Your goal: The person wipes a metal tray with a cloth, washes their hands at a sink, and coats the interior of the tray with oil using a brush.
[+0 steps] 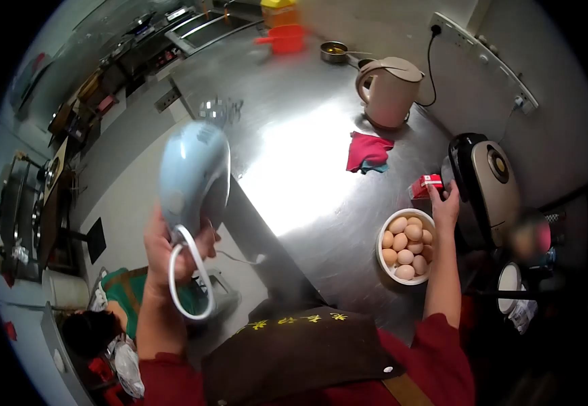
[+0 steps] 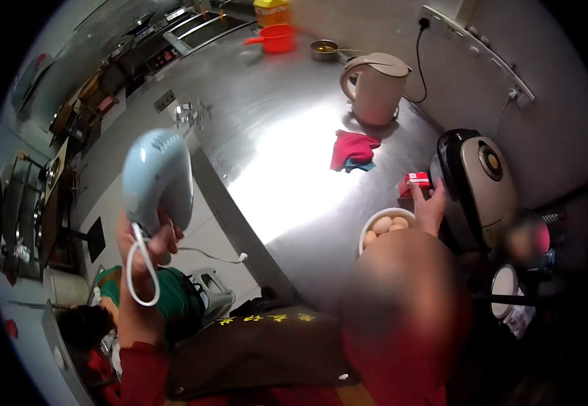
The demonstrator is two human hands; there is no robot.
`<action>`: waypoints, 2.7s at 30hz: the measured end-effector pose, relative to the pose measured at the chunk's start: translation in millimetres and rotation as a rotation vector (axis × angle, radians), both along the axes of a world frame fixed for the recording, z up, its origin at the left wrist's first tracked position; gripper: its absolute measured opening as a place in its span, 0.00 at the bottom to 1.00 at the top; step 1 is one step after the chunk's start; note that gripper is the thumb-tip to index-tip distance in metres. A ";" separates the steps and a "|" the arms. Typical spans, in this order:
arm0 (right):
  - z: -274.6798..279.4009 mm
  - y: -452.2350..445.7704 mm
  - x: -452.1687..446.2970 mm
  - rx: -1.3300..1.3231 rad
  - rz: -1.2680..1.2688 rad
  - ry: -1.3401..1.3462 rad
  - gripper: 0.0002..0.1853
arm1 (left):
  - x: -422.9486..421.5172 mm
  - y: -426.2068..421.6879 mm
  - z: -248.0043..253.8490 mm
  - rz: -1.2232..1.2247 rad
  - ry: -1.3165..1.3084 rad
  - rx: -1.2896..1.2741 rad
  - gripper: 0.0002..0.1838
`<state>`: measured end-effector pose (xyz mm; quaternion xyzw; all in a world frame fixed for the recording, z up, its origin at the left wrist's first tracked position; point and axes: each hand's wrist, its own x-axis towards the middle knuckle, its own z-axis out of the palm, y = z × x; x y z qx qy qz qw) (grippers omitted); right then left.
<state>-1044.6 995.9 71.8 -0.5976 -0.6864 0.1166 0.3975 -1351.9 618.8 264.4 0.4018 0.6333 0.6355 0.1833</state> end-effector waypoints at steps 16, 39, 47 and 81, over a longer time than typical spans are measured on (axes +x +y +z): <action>17.8 -173.1 -180.4 -1.596 0.443 1.974 0.43 | -12.7 168.4 49.0 -0.429 -0.230 0.540 0.15; 202.1 113.7 66.2 -0.050 -0.056 1.580 0.07 | -291.4 177.1 -131.0 0.130 -0.675 0.449 0.11; 244.1 160.6 74.9 -0.077 -0.280 1.052 0.14 | -371.7 155.6 -128.8 0.559 -0.531 0.383 0.12; 223.3 320.2 29.0 0.364 -0.591 -0.361 0.09 | -154.9 272.0 -152.0 -0.369 -0.354 -0.229 0.26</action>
